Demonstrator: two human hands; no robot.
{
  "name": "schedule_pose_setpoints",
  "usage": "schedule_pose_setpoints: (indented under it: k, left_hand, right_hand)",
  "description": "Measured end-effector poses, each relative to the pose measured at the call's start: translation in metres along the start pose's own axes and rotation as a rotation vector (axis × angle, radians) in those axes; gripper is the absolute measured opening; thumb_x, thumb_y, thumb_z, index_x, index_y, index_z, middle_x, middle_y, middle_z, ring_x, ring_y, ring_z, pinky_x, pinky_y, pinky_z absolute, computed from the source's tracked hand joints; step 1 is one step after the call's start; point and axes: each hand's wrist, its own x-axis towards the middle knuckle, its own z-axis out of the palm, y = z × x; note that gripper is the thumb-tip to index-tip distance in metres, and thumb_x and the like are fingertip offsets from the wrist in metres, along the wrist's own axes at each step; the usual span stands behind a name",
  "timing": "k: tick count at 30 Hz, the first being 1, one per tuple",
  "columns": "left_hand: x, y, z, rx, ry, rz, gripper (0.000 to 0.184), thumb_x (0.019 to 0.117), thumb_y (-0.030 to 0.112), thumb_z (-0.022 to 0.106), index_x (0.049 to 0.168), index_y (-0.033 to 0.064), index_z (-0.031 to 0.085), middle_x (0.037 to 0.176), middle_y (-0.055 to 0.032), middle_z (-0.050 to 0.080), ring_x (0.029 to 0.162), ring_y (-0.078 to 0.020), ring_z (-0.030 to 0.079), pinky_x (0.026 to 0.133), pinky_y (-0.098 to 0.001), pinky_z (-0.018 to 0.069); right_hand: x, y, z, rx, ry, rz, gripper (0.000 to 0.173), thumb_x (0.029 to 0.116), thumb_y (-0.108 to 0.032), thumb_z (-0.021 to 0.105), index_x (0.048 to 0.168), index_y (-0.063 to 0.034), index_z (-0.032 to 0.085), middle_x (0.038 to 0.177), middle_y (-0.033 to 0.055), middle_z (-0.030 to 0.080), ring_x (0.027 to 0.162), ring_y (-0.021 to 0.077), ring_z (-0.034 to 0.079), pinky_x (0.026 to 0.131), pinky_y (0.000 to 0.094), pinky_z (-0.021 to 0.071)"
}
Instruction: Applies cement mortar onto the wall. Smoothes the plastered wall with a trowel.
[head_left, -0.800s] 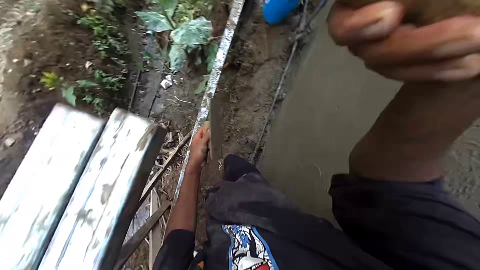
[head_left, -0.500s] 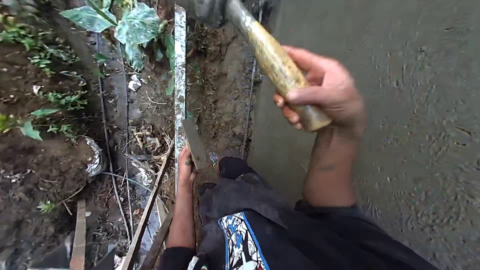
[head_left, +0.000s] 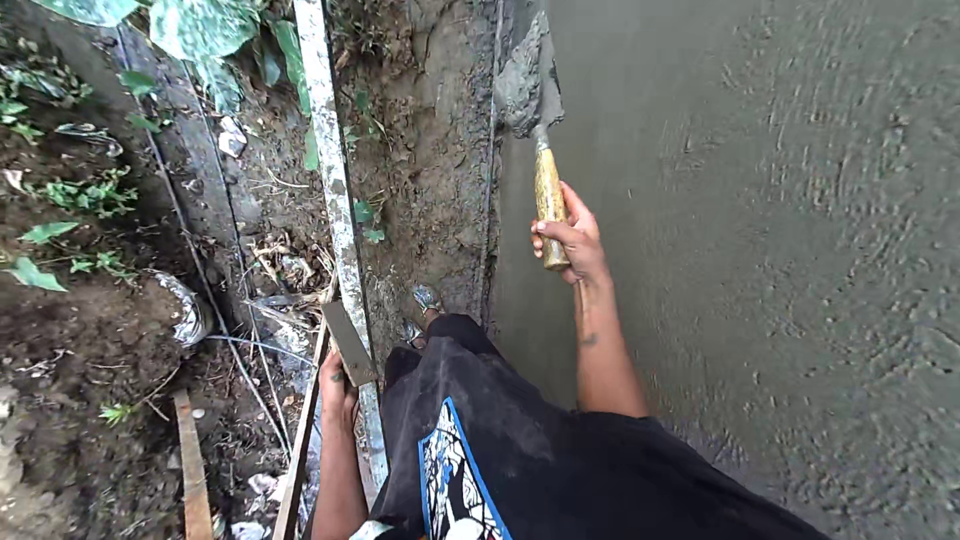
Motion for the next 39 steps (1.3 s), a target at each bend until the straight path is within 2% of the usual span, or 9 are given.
schedule_pose_setpoints:
  k: [2,7,12,22,26,29,33,36,39]
  left_hand:
    - [0.002,0.006,-0.001,0.004,0.010,0.008,0.028,0.1086,0.014,0.032,0.114,0.0039,0.058,0.083,-0.0069,0.071,0.071,-0.0145,0.071,0.063,-0.0335,0.0616]
    - [-0.002,0.012,-0.003,0.036,0.065,0.009,0.029,0.1104,0.018,0.032,0.120,0.0044,0.056,0.085,-0.0068,0.071,0.073,-0.0145,0.070,0.064,-0.0349,0.0613]
    - [-0.009,0.013,-0.008,0.047,0.054,0.013,0.029,0.1094,0.016,0.032,0.120,0.0042,0.057,0.085,-0.0069,0.072,0.072,-0.0142,0.071,0.062,-0.0334,0.0618]
    - [0.014,0.026,0.038,0.194,-0.144,0.038,0.028,0.1089,0.014,0.034,0.127,0.0033,0.053,0.090,-0.0082,0.071,0.079,-0.0154,0.071,0.070,-0.0356,0.0621]
    - [0.043,0.036,0.084,0.177,-0.304,0.061,0.030,0.1088,0.016,0.042,0.136,0.0111,0.052,0.104,-0.0049,0.071,0.090,-0.0134,0.069,0.079,-0.0351,0.0601]
    - [0.060,0.042,0.150,0.090,-0.432,0.074,0.030,0.1072,0.017,0.045,0.137,0.0170,0.049,0.104,-0.0008,0.070,0.087,-0.0100,0.068,0.075,-0.0317,0.0598]
    - [0.062,0.049,0.246,0.020,-0.593,0.102,0.036,0.1045,0.008,0.043,0.141,0.0117,0.045,0.104,-0.0032,0.068,0.086,-0.0114,0.068,0.076,-0.0323,0.0596]
    - [0.074,0.045,0.302,-0.066,-0.672,0.077,0.038,0.1053,0.007,0.037,0.143,0.0113,0.042,0.112,-0.0053,0.066,0.093,-0.0138,0.067,0.081,-0.0354,0.0585]
    - [0.088,0.031,0.334,-0.218,-0.699,0.054,0.040,0.1061,0.007,0.036,0.145,0.0133,0.040,0.112,-0.0058,0.067,0.093,-0.0143,0.068,0.080,-0.0358,0.0595]
  right_hand:
    - [0.014,0.036,-0.001,0.069,0.021,0.013,0.084,0.0911,0.001,0.060,0.162,-0.0157,0.019,0.091,0.0061,0.061,0.065,0.0145,0.064,0.059,0.0294,0.0587]
    - [0.064,0.126,-0.019,-0.015,0.152,0.175,0.081,0.0924,0.001,0.061,0.163,-0.0148,0.024,0.099,0.0108,0.061,0.063,0.0155,0.060,0.057,0.0308,0.0560]
    - [0.067,0.167,-0.024,-0.025,0.263,0.262,0.086,0.0933,0.002,0.062,0.165,-0.0178,0.019,0.104,0.0140,0.062,0.062,0.0161,0.060,0.055,0.0312,0.0557]
    - [0.008,0.118,-0.027,0.220,0.194,0.079,0.077,0.0936,-0.002,0.057,0.162,-0.0137,0.024,0.086,0.0050,0.060,0.061,0.0116,0.060,0.053,0.0256,0.0540]
    - [-0.051,0.088,-0.022,0.050,0.162,0.113,0.080,0.0928,-0.015,0.060,0.163,-0.0294,0.024,0.087,0.0022,0.060,0.058,0.0088,0.056,0.050,0.0238,0.0507]
    - [-0.072,0.071,-0.019,-0.002,0.102,0.046,0.087,0.0880,-0.008,0.061,0.164,-0.0165,0.020,0.088,0.0081,0.063,0.060,0.0140,0.061,0.053,0.0286,0.0554]
    - [-0.110,0.048,0.011,-0.086,0.053,-0.025,0.093,0.0820,-0.006,0.061,0.163,-0.0040,0.016,0.092,0.0096,0.066,0.063,0.0153,0.065,0.053,0.0305,0.0581]
    - [-0.122,0.048,0.041,-0.328,0.094,-0.053,0.089,0.0843,-0.003,0.066,0.162,-0.0021,0.023,0.112,0.0171,0.067,0.078,0.0201,0.070,0.067,0.0368,0.0630]
    - [-0.120,0.048,0.069,-0.724,0.098,0.071,0.086,0.0884,-0.003,0.065,0.164,-0.0135,0.026,0.145,0.0248,0.054,0.122,0.0355,0.062,0.103,0.0512,0.0520]
